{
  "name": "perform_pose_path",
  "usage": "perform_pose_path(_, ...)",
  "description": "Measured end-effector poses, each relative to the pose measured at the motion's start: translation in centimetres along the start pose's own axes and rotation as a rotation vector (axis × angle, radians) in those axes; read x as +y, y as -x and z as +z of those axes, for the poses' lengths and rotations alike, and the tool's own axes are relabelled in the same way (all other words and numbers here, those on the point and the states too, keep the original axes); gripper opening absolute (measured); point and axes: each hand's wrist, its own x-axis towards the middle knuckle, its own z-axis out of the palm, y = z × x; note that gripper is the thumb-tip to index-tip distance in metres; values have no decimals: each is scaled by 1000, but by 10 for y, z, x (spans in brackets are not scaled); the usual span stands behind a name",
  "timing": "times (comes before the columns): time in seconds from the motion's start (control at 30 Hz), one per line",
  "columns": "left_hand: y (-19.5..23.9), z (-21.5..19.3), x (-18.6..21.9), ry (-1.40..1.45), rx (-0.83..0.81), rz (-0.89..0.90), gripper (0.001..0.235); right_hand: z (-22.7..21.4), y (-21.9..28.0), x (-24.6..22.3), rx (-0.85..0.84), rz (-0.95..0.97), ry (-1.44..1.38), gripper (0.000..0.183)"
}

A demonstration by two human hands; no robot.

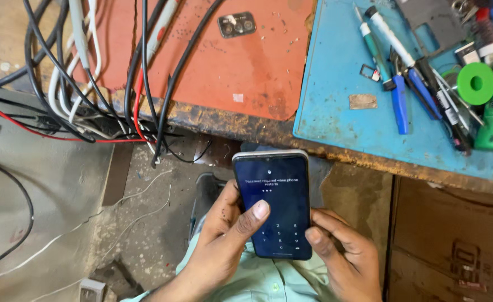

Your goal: The person uses tweezers to pry and separate the screen assembly from the smartphone frame. They then reassemble the phone, press the power button to test the display, and open the back again to adjust internal components.

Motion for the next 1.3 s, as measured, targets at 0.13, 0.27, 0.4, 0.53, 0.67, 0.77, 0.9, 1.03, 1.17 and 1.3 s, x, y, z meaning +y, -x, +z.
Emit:
perform_pose_path(0.13,5,-21,-22,-35,94,-88,45,11,22,28,-33,167,-107,29)
perform_pose_path(0.27,13,-41,-44,113,155,-214,44,15,42,48,-103,82,56,27)
perform_pose_path(0.4,26,-44,-52,47,171,-174,37,15,53,54,-146,156,21,27)
perform_pose_path(0.53,36,-43,-59,-66,205,-158,27,15,58,48,-214,73,87,25)
perform_pose_path(0.67,42,-41,-66,-108,204,-178,24,12,59,46,-176,65,80,21)
perform_pose_path(0.77,41,-43,-70,-125,206,-200,26,13,61,50,-104,109,25,18)
perform_pose_path(0.9,45,-41,-73,-178,190,-201,27,10,64,54,-82,85,-39,17)
perform_pose_path(1.03,46,-35,-73,-223,203,-166,27,10,64,51,-93,13,-27,21)
perform_pose_path(1.17,50,-33,-69,-284,173,-141,23,13,63,50,-80,-20,-1,21)
perform_pose_path(1.3,45,-28,-64,-321,160,-70,19,16,55,42,-66,-100,26,22)
